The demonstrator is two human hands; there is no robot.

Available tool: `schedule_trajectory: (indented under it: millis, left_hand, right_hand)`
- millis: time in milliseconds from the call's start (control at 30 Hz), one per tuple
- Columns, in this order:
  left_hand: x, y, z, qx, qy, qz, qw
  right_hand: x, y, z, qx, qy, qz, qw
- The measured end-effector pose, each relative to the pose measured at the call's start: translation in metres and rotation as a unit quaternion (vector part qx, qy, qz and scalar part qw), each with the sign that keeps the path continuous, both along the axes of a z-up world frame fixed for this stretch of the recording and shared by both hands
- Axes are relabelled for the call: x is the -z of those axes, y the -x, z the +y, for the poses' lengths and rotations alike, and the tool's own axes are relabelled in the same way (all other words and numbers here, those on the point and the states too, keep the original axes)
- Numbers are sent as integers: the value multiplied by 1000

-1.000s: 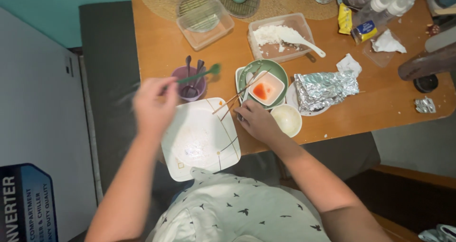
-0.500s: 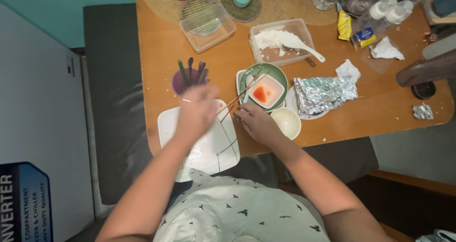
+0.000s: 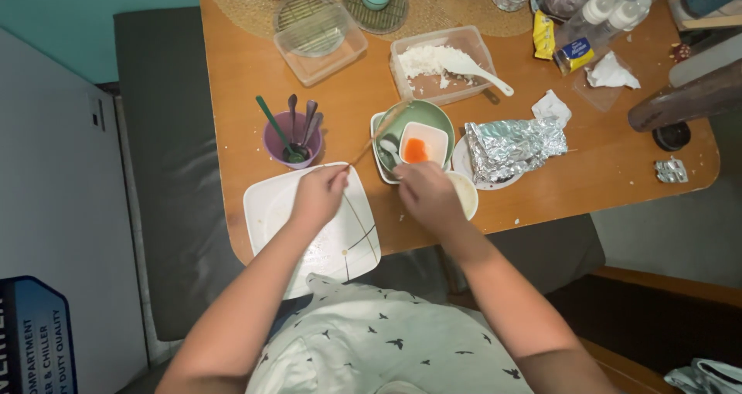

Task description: Stacking dirty dishes and wrapping leftover food in aluminum foil before storing it in the refrigerator.

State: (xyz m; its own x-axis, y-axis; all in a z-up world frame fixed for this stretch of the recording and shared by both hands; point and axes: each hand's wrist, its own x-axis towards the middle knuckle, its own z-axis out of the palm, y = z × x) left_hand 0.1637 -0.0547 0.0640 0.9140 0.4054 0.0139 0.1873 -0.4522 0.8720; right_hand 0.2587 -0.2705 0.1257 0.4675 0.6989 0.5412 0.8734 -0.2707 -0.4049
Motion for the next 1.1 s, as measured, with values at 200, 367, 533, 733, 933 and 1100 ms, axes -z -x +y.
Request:
schedule_trajectory:
  millis: [200, 367, 533, 733, 933, 1100]
  left_hand:
    - [-14, 53, 28, -84, 71, -56, 992]
    - [-18, 89, 53, -169, 111, -39, 979]
    - [-17, 113, 65, -228, 111, -41, 966]
    - [0, 130, 72, -251, 136, -55, 957]
    - [7, 142, 71, -245, 154, -59, 955]
    - [-4, 145, 71, -200, 120, -37, 972]
  right_hand:
    - [-55, -16, 4, 53, -87, 57, 993]
    - [-88, -34, 31, 66, -129, 207, 967]
    - [-66, -54, 104, -53, -189, 390, 900]
    - [14, -75, 172, -73, -86, 372, 921]
    - [8, -64, 168, -4, 26, 368, 929]
    - [-7, -60, 129, -30, -42, 226, 973]
